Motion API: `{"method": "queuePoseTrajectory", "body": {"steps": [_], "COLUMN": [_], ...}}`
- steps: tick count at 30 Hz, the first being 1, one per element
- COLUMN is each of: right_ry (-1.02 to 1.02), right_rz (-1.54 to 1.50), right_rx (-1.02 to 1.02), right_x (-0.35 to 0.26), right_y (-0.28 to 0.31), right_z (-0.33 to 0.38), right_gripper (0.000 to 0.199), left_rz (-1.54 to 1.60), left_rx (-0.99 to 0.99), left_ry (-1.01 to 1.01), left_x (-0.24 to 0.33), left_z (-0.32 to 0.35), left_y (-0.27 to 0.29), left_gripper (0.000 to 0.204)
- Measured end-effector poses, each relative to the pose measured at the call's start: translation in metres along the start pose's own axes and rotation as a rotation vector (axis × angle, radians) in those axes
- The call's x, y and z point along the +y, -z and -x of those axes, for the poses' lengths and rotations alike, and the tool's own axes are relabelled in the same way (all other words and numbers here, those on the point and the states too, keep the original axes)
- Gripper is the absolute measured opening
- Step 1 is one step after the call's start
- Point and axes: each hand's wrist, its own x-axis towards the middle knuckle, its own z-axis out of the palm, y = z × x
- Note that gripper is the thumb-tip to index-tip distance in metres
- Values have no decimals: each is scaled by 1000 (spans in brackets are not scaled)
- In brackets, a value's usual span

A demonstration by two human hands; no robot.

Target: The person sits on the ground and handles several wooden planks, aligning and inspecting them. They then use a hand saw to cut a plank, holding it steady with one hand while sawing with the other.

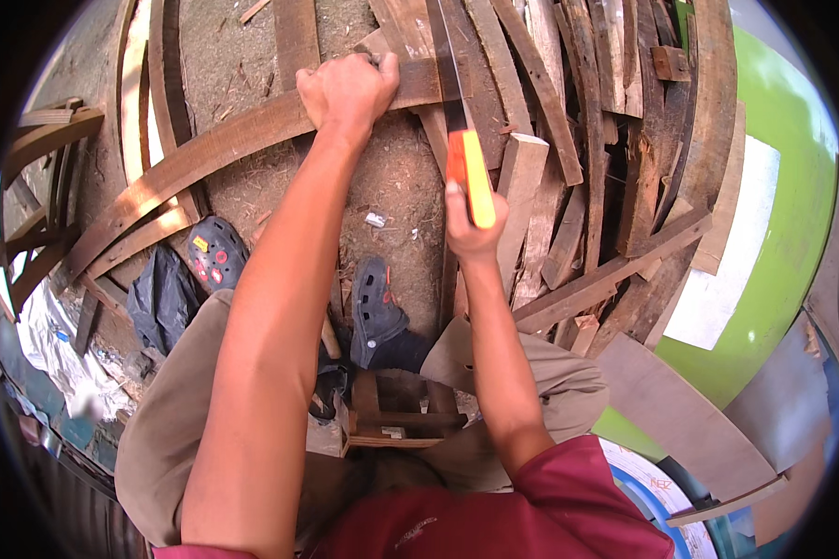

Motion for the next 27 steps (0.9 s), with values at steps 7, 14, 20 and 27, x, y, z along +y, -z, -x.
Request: {"method": "queuePoseTrajectory", "body": {"steps": [7,14,20,27], "right_ry": [-76,-74,-155,37], "right_rz": [49,88,-50,17], "right_rx": [3,-37,8,-54], "right_x": [14,26,19,14], "right_y": [33,8,38,-8], "right_z": [97,43,111,-12], "right_gripper": [11,18,15,11], "left_rz": [21,50,60,51], "left_rx": [-65,-51,-66,-37], "left_ry": [23,-4,27,23], "left_x": [-9,-5,-8,-6], "left_z": [3,-5,-1,-6], "left_y": [2,11,8,10], "left_gripper": [57,57,57,51]}}
